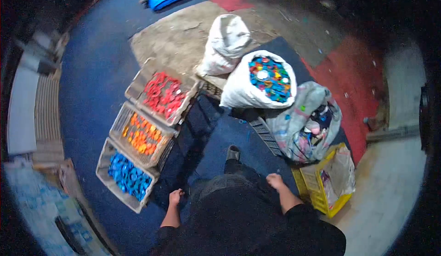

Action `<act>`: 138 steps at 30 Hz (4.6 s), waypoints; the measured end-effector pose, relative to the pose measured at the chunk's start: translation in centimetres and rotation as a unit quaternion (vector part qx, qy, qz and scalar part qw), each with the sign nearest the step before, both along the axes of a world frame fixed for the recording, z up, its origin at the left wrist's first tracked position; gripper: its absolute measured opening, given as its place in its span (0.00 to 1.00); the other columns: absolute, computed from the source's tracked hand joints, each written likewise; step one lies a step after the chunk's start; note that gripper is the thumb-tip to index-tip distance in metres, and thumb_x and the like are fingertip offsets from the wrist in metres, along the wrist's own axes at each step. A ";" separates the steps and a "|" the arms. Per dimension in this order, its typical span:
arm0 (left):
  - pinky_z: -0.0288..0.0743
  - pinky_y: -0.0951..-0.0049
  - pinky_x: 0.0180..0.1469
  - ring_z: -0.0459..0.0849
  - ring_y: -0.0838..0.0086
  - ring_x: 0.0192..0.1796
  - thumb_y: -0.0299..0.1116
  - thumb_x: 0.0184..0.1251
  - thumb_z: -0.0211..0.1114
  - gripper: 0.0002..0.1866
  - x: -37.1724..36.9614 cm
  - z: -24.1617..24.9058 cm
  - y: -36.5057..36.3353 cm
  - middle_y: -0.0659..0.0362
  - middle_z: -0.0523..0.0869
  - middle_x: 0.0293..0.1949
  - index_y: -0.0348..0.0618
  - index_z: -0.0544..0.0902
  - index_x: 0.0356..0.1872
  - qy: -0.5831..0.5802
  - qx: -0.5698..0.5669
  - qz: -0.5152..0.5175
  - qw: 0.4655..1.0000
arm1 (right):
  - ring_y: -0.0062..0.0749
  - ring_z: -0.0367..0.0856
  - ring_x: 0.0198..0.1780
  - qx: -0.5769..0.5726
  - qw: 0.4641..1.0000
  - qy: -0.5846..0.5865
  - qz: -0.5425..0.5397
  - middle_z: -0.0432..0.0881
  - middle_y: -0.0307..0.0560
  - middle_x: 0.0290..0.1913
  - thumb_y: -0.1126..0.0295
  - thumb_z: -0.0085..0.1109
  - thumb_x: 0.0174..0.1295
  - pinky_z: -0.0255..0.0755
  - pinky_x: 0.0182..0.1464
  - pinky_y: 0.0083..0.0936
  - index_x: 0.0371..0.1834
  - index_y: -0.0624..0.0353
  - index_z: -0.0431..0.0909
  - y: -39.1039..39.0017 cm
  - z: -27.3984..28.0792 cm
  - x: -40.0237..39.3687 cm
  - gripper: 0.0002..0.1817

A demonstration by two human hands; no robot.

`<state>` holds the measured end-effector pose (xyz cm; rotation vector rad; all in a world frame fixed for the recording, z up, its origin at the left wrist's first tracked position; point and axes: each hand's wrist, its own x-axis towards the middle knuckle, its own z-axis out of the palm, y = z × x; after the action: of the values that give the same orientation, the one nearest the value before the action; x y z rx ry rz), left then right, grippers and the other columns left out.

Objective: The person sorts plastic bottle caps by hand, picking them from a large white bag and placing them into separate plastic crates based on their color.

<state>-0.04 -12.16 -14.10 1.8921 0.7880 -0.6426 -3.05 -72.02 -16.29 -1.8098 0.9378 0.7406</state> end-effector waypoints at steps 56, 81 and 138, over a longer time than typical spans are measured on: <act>0.65 0.44 0.69 0.60 0.51 0.76 0.44 0.62 0.69 0.32 59.8 7.2 -43.5 0.51 0.67 0.71 0.57 0.75 0.68 -0.276 -0.009 -0.725 0.630 | 0.40 0.73 0.61 -0.283 0.822 -0.377 0.319 0.81 0.47 0.54 0.66 0.65 0.49 0.65 0.61 0.38 0.27 0.55 0.85 -8.7 12.1 54.6 0.06; 0.59 0.48 0.75 0.59 0.45 0.75 0.46 0.64 0.69 0.29 58.5 5.6 -43.6 0.45 0.66 0.70 0.54 0.78 0.67 -0.278 -0.039 -0.691 0.666 | 0.40 0.83 0.58 -0.077 0.891 -0.447 0.002 0.86 0.49 0.55 0.71 0.73 0.54 0.66 0.68 0.42 0.31 0.58 0.80 -9.4 11.3 55.9 0.09; 0.67 0.75 0.36 0.73 0.76 0.31 0.44 0.79 0.53 0.21 59.4 13.5 -47.1 0.58 0.84 0.38 0.37 0.79 0.57 0.144 -0.425 -0.036 0.893 | 0.47 0.86 0.47 -0.292 0.923 -0.191 -0.159 0.87 0.48 0.43 0.65 0.72 0.57 0.78 0.50 0.44 0.42 0.52 0.82 -12.8 5.4 50.3 0.12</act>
<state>59.33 -59.24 -0.59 1.0324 0.4830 -1.1156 47.22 -84.78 -10.87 -2.1237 1.2223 -0.1262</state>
